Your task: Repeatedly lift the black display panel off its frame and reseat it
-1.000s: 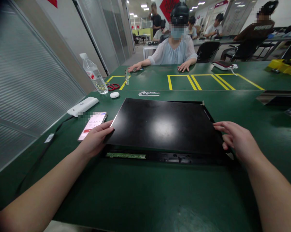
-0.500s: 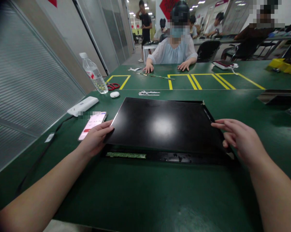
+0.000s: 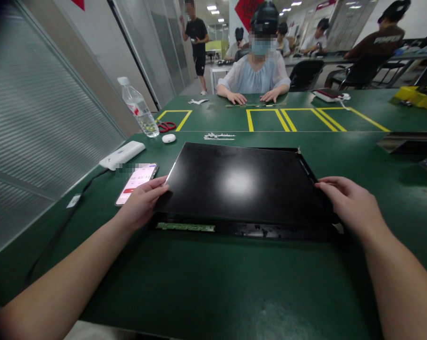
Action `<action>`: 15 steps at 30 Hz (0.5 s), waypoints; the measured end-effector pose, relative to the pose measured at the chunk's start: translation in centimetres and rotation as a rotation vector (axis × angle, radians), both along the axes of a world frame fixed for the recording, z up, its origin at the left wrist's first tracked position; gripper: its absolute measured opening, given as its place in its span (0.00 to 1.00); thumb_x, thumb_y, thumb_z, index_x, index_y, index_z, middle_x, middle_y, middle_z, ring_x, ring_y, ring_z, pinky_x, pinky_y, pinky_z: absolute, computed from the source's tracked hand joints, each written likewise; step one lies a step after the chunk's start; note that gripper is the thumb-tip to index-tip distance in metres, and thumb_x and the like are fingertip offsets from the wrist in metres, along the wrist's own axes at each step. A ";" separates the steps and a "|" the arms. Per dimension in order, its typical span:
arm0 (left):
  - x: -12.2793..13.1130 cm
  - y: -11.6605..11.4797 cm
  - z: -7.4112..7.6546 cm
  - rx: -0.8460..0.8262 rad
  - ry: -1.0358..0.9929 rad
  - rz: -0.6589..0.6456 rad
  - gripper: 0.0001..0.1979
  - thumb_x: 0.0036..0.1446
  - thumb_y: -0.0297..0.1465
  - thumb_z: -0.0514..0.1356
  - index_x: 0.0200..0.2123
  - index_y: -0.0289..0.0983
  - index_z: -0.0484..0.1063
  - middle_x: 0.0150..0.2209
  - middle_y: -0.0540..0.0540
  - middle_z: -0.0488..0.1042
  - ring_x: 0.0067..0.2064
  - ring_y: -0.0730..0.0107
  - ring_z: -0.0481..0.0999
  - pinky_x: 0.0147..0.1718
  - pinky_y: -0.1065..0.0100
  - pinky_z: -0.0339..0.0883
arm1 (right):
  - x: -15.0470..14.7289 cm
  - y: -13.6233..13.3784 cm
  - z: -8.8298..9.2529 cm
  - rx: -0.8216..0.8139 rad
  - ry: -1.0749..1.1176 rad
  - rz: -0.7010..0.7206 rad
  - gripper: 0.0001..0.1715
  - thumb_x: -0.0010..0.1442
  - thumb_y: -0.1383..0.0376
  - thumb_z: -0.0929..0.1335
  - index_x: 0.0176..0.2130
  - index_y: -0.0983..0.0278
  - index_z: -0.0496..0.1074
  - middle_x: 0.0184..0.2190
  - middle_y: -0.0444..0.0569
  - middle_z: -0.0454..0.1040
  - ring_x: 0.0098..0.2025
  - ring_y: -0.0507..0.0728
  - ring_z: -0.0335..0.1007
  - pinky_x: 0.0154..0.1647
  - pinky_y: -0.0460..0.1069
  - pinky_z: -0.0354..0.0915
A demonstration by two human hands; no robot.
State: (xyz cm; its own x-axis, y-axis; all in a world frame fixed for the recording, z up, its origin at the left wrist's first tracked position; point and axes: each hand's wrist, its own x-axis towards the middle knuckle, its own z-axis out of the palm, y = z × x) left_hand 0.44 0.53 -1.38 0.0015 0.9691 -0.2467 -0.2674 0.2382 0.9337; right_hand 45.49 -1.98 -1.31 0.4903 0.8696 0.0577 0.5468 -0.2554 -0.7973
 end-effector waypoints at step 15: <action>0.0 0.0 -0.1 0.040 -0.014 -0.047 0.24 0.46 0.23 0.72 0.50 0.32 0.82 0.44 0.39 0.86 0.47 0.53 0.85 0.36 0.69 0.80 | 0.8 1.0 -0.8 -0.210 -0.171 -0.071 0.28 0.38 0.48 0.69 0.37 0.57 0.81 0.35 0.49 0.81 0.38 0.63 0.74 0.36 0.56 0.64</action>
